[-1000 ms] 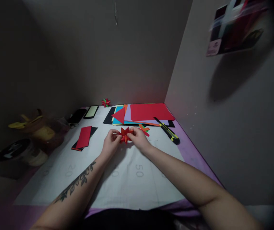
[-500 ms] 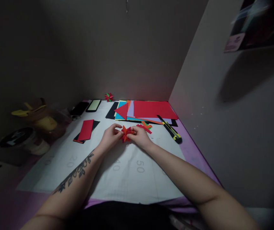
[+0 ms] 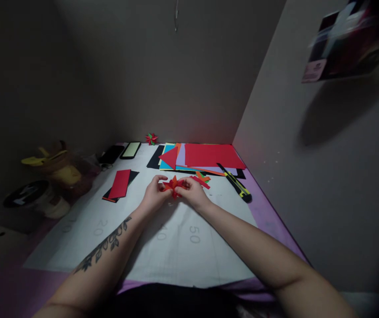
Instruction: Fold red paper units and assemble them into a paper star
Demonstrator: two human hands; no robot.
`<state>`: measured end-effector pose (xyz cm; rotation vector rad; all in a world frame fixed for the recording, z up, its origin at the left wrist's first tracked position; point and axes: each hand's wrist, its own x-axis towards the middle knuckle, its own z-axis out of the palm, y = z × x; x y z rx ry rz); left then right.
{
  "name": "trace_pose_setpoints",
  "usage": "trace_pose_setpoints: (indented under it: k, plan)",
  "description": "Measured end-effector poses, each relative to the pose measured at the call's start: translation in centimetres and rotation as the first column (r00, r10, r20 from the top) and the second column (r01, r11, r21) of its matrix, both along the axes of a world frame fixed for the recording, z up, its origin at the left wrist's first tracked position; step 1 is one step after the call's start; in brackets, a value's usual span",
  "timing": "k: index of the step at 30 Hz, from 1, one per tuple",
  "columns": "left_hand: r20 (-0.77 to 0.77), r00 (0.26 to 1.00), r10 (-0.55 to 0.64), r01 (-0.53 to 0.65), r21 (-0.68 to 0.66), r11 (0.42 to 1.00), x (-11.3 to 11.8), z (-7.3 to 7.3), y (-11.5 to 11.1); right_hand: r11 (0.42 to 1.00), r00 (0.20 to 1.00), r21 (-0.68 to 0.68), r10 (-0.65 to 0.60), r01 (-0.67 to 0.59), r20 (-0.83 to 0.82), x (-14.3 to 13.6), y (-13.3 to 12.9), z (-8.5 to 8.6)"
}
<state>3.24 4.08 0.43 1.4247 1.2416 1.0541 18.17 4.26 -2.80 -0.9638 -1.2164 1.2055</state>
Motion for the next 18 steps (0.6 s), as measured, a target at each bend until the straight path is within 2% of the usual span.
trace_pose_setpoints:
  k: [3, 6, 9, 11, 18]
  plan:
    - [-0.017, 0.995, -0.097, 0.097, 0.011, 0.995, -0.2, 0.4, -0.1, 0.995, 0.998, -0.096, 0.032, -0.037, -0.054, 0.2, 0.0, 0.3]
    - [0.077, 0.982, -0.17, 0.173, -0.035, 0.984, -0.4, 0.6, -0.1, 0.98, 0.988, -0.174, 0.07, -0.094, -0.136, 0.2, 0.0, 0.7]
    - [0.2, 0.973, -0.114, 0.133, -0.087, 0.987, -0.5, 0.3, 0.2, 0.975, 0.98, -0.203, 0.045, -0.086, -0.196, 0.3, 0.2, 0.6]
    - [0.223, 0.973, -0.054, 0.078, -0.102, 0.992, -0.5, 0.0, 0.4, 0.978, 0.983, -0.198, 0.027, -0.064, -0.184, 0.4, 0.3, 0.4]
    - [0.084, 0.996, -0.008, 0.017, -0.098, 0.995, -0.6, -0.5, 0.9, 0.993, 1.0, -0.118, 0.027, -0.025, 0.011, 1.2, 0.5, -0.1]
